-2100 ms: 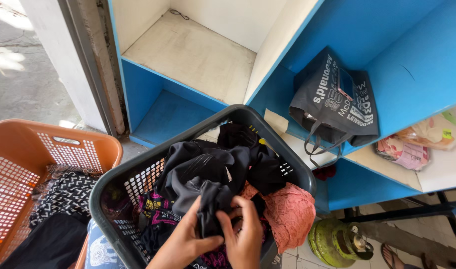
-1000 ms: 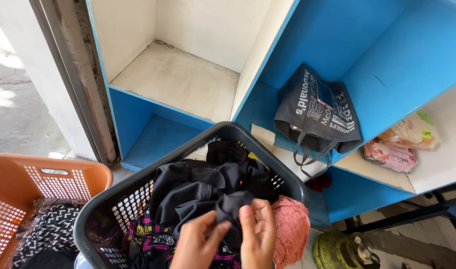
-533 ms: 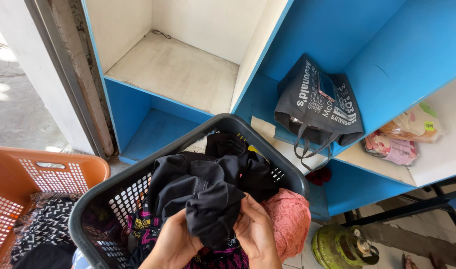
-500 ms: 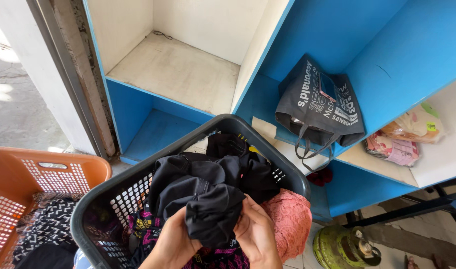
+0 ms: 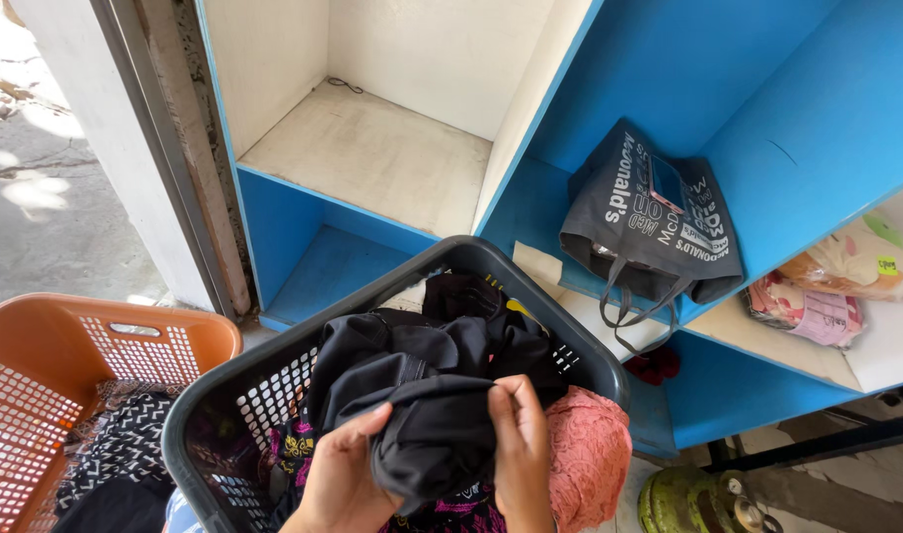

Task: The person sits on the floor and folds a black garment by hand, smoothing and aligning the fabric before placing it into a black laundry basket. The person continues to handle and fold additional dark-colored clothing items from the basket.

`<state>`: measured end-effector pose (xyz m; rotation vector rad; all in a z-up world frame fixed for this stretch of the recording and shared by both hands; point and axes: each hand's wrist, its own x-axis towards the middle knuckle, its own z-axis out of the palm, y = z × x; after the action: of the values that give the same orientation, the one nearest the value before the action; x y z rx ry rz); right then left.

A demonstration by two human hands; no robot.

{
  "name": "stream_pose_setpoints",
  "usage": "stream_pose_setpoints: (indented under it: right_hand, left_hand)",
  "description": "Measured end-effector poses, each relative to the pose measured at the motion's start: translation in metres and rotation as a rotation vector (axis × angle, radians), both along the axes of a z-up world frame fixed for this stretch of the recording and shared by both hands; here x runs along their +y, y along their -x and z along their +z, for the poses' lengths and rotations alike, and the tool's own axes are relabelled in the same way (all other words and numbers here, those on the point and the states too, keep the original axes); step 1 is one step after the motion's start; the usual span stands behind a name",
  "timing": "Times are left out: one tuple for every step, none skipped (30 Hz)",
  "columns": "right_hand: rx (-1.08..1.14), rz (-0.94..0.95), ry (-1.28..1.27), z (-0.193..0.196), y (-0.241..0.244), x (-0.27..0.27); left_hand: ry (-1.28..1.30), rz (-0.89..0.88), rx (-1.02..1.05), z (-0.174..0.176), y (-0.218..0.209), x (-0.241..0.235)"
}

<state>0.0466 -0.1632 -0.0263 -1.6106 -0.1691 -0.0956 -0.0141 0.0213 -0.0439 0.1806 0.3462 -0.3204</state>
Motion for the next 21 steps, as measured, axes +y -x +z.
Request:
stream_pose_setpoints:
  right_hand:
    - [0.045, 0.012, -0.062, 0.001, -0.008, -0.003]
    - [0.089, 0.022, -0.124, 0.002, -0.011, -0.005]
    - [-0.01, -0.034, -0.025, 0.004, -0.01, -0.004]
    - [-0.114, -0.087, 0.072, 0.008, -0.01, -0.001]
    - [-0.219, -0.14, 0.169, 0.013, -0.007, 0.0]
    - [-0.336, -0.178, 0.107, 0.019, 0.001, -0.002]
    - [-0.453, -0.215, 0.044, 0.025, 0.014, -0.005]
    - [-0.569, -0.242, -0.022, 0.03, 0.022, -0.006]
    - [-0.482, -0.174, 0.123, 0.034, 0.026, -0.004]
    - [-0.39, -0.112, 0.268, 0.034, 0.031, -0.003]
    - [-0.297, -0.048, 0.411, 0.032, 0.033, -0.003]
    - [-0.307, -0.009, 0.521, 0.028, 0.03, -0.003]
    - [-0.316, 0.032, 0.63, 0.023, 0.022, -0.002]
    - [-0.327, 0.075, 0.74, 0.017, 0.014, -0.001]
    - [-0.241, 0.082, 0.668, 0.013, 0.008, -0.006]
    - [-0.156, 0.09, 0.597, 0.011, 0.0, -0.013]
    - [-0.071, 0.097, 0.526, 0.012, -0.008, -0.022]
    - [-0.157, -0.005, 0.397, 0.017, -0.019, -0.029]
    - [-0.243, -0.106, 0.269, 0.025, -0.028, -0.036]
    - [0.103, -0.353, 0.226, 0.046, -0.036, -0.056]
    - [0.101, -0.334, -0.032, 0.073, -0.052, -0.07]
  left_hand:
    - [-0.03, -0.026, -0.068, 0.013, 0.002, -0.001]
    - [-0.06, -0.054, -0.135, 0.026, 0.001, 0.0]
    - [-0.143, -0.06, -0.149, 0.037, -0.002, 0.002]
    - [-0.227, -0.063, -0.168, 0.046, -0.006, 0.005]
    - [-0.312, -0.065, -0.187, 0.053, -0.01, 0.008]
    - [-0.365, -0.052, -0.192, 0.058, -0.013, 0.009]
    - [-0.417, -0.038, -0.196, 0.06, -0.016, 0.01]
    - [-0.469, -0.015, -0.198, 0.059, -0.016, 0.012]
    - [-0.493, -0.014, -0.237, 0.056, -0.018, 0.013]
    - [-0.517, -0.02, -0.273, 0.051, -0.02, 0.013]
    - [-0.54, -0.026, -0.31, 0.045, -0.024, 0.014]
    - [-0.674, -0.011, -0.463, 0.038, -0.026, 0.014]
    - [-0.806, 0.004, -0.617, 0.032, -0.028, 0.014]
    - [-0.936, 0.021, -0.775, 0.027, -0.028, 0.016]
    - [-1.125, 0.038, -0.924, 0.023, -0.028, 0.019]
    - [-1.313, 0.056, -1.072, 0.02, -0.028, 0.023]
    - [-1.501, 0.073, -1.221, 0.019, -0.03, 0.026]
    - [-1.647, -0.115, -1.038, 0.019, -0.033, 0.024]
    - [-1.775, -0.304, -0.842, 0.019, -0.037, 0.019]
    - [-1.879, -0.488, -0.631, 0.017, -0.038, 0.015]
    - [-1.997, -0.451, -0.613, 0.015, -0.04, 0.016]
